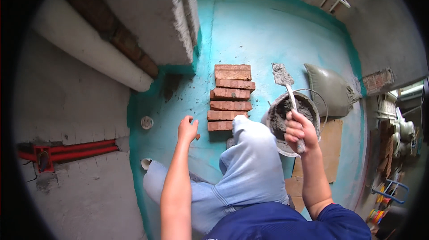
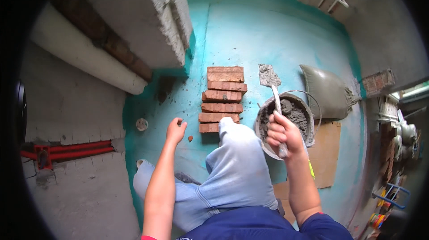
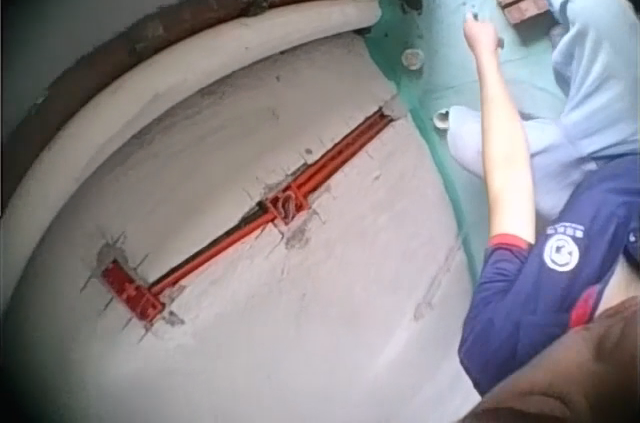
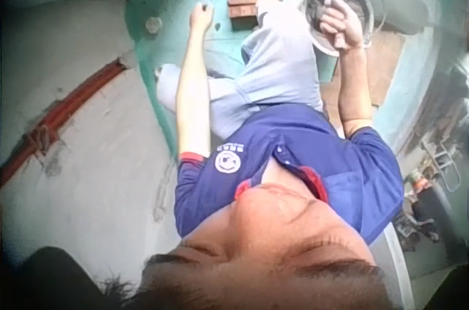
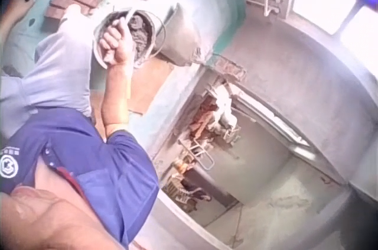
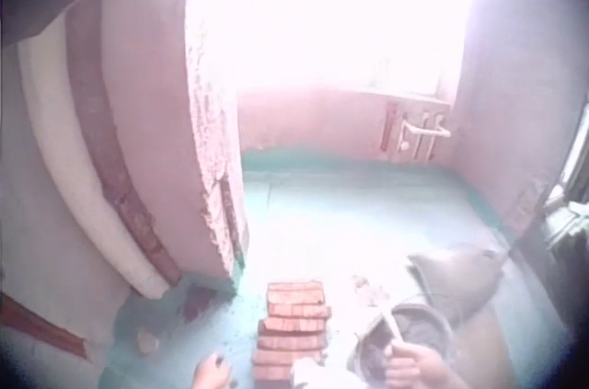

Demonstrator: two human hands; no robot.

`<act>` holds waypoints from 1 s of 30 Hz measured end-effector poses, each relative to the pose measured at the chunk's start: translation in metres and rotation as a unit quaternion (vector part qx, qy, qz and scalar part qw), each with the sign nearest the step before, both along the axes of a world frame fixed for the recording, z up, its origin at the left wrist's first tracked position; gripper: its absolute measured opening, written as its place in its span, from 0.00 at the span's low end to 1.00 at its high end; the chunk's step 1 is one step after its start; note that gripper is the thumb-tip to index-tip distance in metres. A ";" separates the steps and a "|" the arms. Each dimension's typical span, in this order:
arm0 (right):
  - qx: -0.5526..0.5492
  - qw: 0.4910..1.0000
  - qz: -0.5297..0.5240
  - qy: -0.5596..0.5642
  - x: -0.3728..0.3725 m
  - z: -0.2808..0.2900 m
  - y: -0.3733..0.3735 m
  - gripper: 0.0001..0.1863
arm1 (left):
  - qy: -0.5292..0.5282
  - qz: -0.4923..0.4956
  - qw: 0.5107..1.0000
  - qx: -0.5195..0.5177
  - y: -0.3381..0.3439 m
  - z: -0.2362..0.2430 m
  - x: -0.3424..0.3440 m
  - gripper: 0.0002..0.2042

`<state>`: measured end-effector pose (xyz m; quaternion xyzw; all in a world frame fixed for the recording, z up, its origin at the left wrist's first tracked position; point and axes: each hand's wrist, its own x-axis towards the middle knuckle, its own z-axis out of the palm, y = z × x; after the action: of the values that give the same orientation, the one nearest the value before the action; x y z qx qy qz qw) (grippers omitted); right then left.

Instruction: The person applies mortar to bricks using a trowel and places the bricks into a gap in a concrete wall next to a pipe.

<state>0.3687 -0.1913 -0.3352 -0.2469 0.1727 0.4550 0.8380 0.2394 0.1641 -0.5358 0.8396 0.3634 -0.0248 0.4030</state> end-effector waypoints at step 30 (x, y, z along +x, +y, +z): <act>-0.318 0.947 -0.005 -0.035 -0.057 0.028 0.011 0.07 | -0.125 -0.271 0.953 0.045 0.007 -0.107 0.184 0.29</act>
<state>0.3118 -0.1801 -0.3075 -0.5156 0.2801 0.3628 0.7239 0.4237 0.1713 -0.6427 0.9202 0.0700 -0.0109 0.3850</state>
